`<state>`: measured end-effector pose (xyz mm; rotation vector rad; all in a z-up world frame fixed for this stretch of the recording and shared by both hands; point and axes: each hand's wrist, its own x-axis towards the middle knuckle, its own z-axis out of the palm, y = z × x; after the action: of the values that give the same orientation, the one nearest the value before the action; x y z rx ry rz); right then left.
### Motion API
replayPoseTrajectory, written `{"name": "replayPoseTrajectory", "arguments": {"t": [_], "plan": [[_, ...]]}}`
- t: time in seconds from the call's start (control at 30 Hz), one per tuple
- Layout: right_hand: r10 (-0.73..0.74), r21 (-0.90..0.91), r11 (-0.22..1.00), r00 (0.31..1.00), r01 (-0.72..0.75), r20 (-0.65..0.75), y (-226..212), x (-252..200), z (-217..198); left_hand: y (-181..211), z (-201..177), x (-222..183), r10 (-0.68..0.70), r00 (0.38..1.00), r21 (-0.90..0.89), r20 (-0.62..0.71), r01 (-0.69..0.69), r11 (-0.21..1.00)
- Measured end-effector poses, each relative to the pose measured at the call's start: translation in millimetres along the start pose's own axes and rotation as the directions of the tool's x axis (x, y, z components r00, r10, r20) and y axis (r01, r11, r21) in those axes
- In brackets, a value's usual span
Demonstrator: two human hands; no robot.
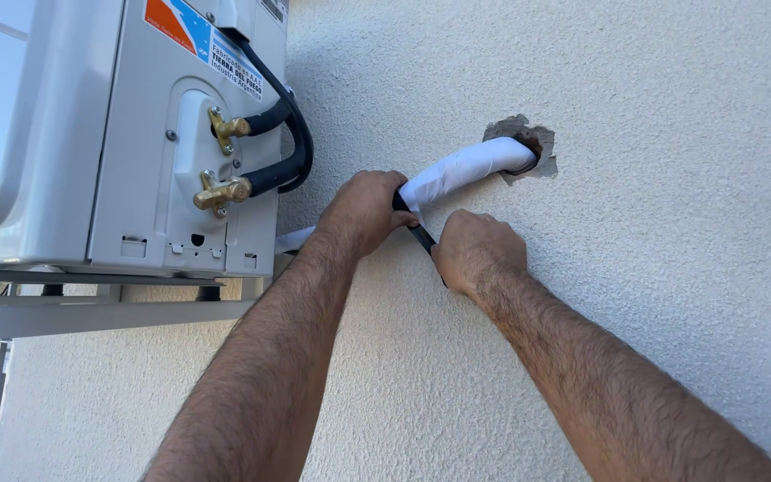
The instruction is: The person wraps the insulated refrigerant line bundle of an outdoor air conditioning condenser with white tape by hand, working from the wall hole toward the unit, then fastens a black strap around the wrapped bundle. They pick up a tape roll from a wooden plank stack and place pliers on top of the condenser.
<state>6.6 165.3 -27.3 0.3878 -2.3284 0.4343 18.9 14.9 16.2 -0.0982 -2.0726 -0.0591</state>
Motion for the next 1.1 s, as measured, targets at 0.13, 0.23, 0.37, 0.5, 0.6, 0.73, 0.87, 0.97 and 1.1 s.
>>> {"name": "replayPoseTrajectory", "arguments": {"t": [0.13, 0.23, 0.37, 0.5, 0.6, 0.73, 0.87, 0.97, 1.1], "plan": [[-0.018, -0.036, 0.999, 0.999, 0.017, -0.029, -6.5, 4.0, -0.3, -0.7, 0.6, 0.7, -0.001, 1.0, 0.024, -0.004, 0.001, 1.0], [-0.024, -0.045, 0.999, 0.997, 0.021, -0.073, -7.3, 11.0, 3.2, -2.8, 5.0, 6.7, 0.023, 1.0, 0.049, -0.011, -0.022, 0.999], [-0.055, -0.051, 0.998, 0.989, 0.049, -0.138, -16.9, 19.5, 3.0, -2.4, 15.7, 15.3, 0.104, 0.992, 0.159, -0.074, -0.091, 0.983], [-0.05, -0.042, 0.998, 0.988, 0.045, -0.148, -21.4, 20.9, 5.1, -1.1, 29.6, 21.1, 0.075, 0.997, 0.267, -0.031, -0.064, 0.962], [-0.043, -0.007, 0.999, 0.98, 0.043, -0.195, -17.6, 9.9, 10.5, -9.5, 45.7, 28.4, 0.102, 0.991, 0.299, -0.09, -0.07, 0.952], [-0.058, 0.284, 0.946, 0.945, 0.155, -0.32, 7.0, 15.7, 44.5, -11.3, 57.4, 26.0, 0.194, 0.959, 0.317, -0.206, -0.122, 0.941], [-0.152, 0.447, 0.713, 0.741, 0.54, -0.654, 40.1, 26.6, 89.6, -4.2, 58.1, 20.9, 0.217, 0.921, 0.414, -0.323, -0.069, 0.908], [-0.172, 0.432, 0.587, 0.627, 0.685, -0.76, 44.4, 23.7, 92.7, -5.1, 63.2, 22.0, 0.236, 0.889, 0.392, -0.393, -0.07, 0.917], [-0.184, 0.427, 0.571, 0.616, 0.701, -0.766, 48.3, 23.1, 92.9, -5.6, 66.1, 28.1, 0.201, 0.877, 0.342, -0.436, -0.045, 0.939]]}}
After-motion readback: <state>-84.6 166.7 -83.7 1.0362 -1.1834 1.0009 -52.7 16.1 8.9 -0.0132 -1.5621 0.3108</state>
